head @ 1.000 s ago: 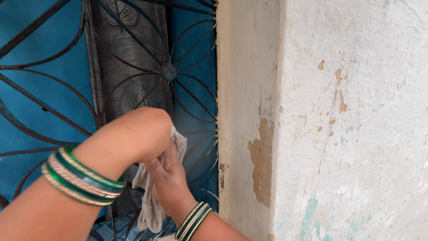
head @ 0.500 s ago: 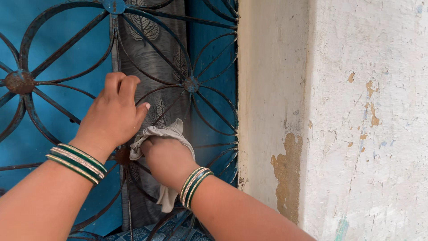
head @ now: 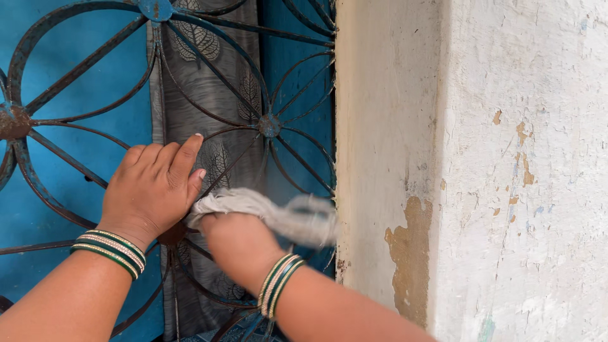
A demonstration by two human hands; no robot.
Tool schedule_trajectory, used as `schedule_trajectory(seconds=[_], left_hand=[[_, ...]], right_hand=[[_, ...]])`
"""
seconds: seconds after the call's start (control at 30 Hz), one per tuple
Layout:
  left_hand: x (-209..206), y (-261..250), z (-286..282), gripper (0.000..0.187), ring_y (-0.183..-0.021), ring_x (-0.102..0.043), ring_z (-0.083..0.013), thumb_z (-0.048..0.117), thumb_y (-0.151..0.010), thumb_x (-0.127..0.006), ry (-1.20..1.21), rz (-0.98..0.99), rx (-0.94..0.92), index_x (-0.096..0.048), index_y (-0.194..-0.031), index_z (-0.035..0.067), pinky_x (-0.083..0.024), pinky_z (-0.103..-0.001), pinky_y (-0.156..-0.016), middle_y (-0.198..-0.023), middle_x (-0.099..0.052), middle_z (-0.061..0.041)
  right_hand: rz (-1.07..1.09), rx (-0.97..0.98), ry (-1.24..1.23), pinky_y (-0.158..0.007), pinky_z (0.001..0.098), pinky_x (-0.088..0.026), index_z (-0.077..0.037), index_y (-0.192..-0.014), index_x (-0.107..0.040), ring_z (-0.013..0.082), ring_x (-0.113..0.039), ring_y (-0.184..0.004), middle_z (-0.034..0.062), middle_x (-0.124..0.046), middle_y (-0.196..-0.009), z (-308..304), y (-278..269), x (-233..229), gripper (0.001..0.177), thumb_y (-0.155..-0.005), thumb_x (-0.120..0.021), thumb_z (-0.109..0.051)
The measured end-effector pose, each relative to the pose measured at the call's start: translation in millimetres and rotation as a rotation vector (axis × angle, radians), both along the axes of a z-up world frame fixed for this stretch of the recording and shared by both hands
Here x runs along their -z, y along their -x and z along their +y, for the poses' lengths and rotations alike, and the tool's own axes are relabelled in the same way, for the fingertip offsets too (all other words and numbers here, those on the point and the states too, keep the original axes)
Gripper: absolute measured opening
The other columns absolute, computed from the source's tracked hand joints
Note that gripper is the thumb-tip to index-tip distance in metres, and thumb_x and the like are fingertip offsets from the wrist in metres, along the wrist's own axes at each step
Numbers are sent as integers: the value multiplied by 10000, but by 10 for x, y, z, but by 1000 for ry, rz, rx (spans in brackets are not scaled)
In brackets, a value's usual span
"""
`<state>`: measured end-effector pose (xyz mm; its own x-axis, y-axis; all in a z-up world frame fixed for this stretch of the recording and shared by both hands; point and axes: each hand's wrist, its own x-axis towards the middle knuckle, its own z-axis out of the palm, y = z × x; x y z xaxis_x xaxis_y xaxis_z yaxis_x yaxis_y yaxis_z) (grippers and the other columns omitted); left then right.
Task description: The person cleans a blue window with black metal grilles by hand using a cloth and a bucket of water.
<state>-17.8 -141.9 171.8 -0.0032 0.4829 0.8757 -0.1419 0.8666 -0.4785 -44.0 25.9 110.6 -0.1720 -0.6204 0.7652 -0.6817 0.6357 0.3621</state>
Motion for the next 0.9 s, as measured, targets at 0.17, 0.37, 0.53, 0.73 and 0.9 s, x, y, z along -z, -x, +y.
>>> schedule_trajectory(seconds=[0.17,0.37,0.53,0.73,0.9], left_hand=[[14,7,4,485,-945,-643,-209,334,-973,-606,-32,-26,40,-599,-1393,92,-484,-373,-971,-980,-691,-35],[30,-10,-30,459,-985,-661,-216,295,-961,-602,-26,-51,53,-594,-1366,80,-483,-374,-1005,-1001,-713,-47],[29,-6,-9,411,-988,-659,-219,262,-975,-619,-35,-27,51,-604,-1350,92,-486,-373,-1005,-1008,-710,-48],[52,31,-18,462,-981,-651,-224,289,-968,-644,-23,-6,53,-582,-1374,75,-482,-381,-977,-1009,-701,-48],[63,30,-21,434,-984,-650,-216,256,-978,-636,-16,15,43,-582,-1376,93,-480,-371,-982,-1019,-705,-33]], right_hand=[[-260,-112,232,-760,483,-571,-43,-956,-675,342,-716,-817,170,-736,-909,-81,-164,137,174,-882,-613,-188],[-15,190,-131,-837,438,-538,-86,-951,-779,278,-709,-938,120,-750,-973,244,190,-635,237,-816,-670,-247],[-69,291,52,-876,381,-561,-75,-1069,-748,271,-708,-1016,135,-733,-1073,321,347,-605,220,-933,-609,-179],[-133,200,43,-870,394,-544,-65,-1070,-732,287,-693,-997,140,-721,-1048,-7,142,-300,219,-923,-614,-175],[-184,-3,105,-865,404,-530,-56,-1070,-720,301,-681,-981,143,-711,-1028,-25,-115,27,219,-914,-618,-171]])
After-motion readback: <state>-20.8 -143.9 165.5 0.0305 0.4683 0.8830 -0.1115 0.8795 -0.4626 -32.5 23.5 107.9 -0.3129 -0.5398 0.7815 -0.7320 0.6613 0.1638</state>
